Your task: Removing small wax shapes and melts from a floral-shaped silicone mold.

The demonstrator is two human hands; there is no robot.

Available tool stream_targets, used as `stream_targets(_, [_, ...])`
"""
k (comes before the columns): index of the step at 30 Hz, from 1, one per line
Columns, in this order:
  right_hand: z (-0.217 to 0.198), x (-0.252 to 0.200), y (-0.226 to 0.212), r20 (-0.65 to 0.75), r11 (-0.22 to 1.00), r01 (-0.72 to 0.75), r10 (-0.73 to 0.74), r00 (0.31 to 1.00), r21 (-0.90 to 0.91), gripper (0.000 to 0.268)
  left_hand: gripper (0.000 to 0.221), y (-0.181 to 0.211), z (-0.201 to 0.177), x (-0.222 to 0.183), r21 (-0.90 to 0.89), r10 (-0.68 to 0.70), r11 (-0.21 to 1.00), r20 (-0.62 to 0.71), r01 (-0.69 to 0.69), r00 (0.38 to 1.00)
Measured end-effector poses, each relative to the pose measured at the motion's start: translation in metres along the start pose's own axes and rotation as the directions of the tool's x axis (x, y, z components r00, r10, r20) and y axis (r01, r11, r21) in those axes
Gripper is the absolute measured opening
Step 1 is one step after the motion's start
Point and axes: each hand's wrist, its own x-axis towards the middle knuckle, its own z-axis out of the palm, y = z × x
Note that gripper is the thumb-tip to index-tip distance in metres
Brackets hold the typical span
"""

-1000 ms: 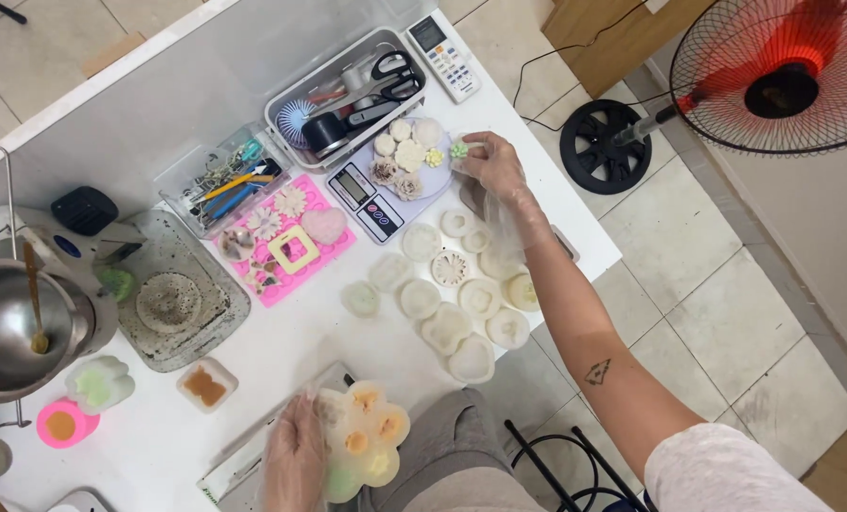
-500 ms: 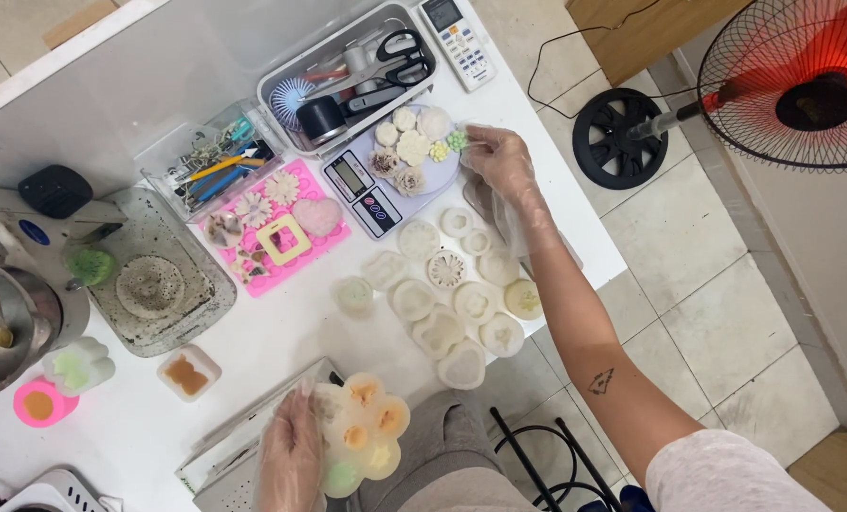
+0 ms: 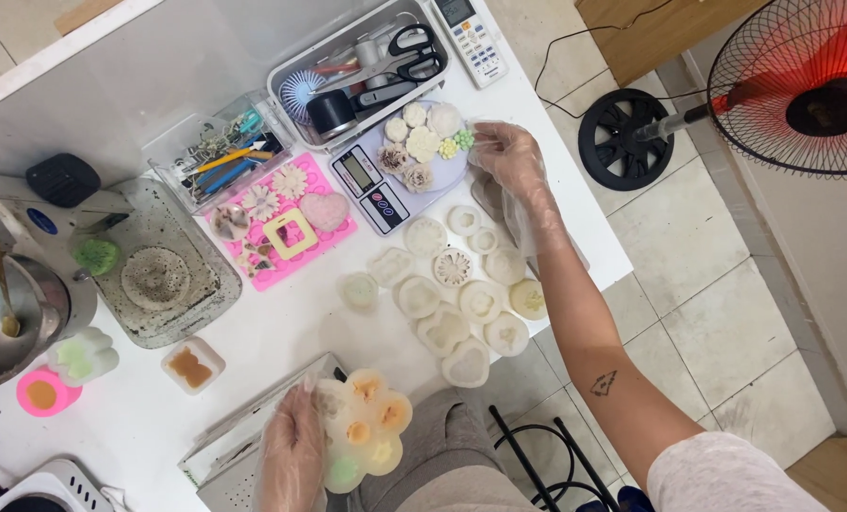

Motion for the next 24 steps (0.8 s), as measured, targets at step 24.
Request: stream_targets(24, [0.082,-0.298,-0.124,0.513,0.959,-0.220,0.101,0.852,0.177,0.049,0.057,-0.026,-0.018,-0.001,-0.416,0.542,0.724,-0.151,-0.550,0.827])
